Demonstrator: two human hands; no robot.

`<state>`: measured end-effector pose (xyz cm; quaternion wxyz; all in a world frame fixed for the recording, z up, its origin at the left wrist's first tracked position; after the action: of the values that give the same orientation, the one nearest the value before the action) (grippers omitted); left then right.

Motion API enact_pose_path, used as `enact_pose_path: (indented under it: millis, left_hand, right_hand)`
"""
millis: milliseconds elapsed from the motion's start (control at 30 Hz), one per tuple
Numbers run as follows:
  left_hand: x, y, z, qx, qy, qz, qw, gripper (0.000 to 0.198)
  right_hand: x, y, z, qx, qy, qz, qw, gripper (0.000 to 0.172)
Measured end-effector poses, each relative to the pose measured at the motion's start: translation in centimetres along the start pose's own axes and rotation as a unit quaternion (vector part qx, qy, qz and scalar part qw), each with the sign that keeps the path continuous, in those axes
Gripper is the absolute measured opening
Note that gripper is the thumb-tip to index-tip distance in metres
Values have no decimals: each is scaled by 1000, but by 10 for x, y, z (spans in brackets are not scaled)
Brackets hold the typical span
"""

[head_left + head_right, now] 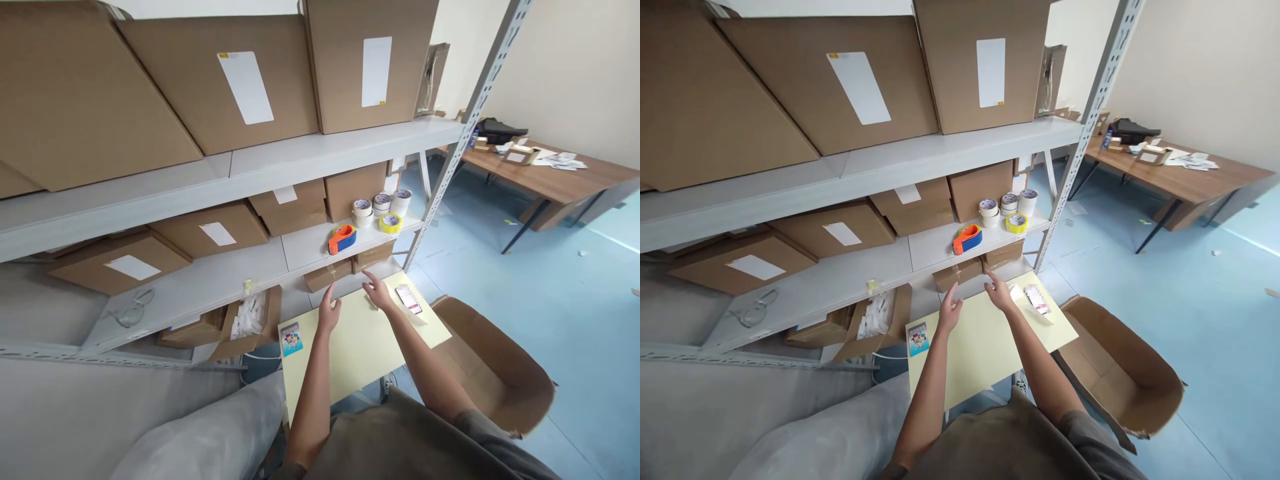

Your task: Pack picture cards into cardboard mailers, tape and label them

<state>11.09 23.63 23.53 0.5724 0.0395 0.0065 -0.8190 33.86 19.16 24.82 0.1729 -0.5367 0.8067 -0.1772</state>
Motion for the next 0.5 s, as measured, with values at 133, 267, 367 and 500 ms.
enact_pose_path:
  millis: [133, 267, 367, 500]
  left_hand:
    - [-11, -16, 6, -25, 3, 61, 998, 64]
    - [-6, -38, 10, -37, 6, 135, 990, 63]
    - [1, -49, 10, -39, 10, 174, 984, 63]
    - [4, -62, 9, -27, 20, 213, 976, 60]
  right_hand:
    - [-93, 2, -37, 65, -127, -10, 990, 71]
    - [-177, 19, -68, 162, -174, -56, 970, 82]
    - [-212, 40, -77, 300, -179, -117, 930, 72]
    - [-224, 53, -74, 428, -166, -162, 873, 50]
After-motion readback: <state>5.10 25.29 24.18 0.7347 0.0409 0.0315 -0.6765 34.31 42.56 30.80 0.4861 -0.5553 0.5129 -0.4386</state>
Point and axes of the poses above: each hand's wrist, its own x-axis away from the middle knuckle, its own y-axis out of the palm, z = x × y, the point moved 8 cm from there along -x, towards the middle knuckle, and after that the axes turned 13 degrees about x, right-handed, at the moved point
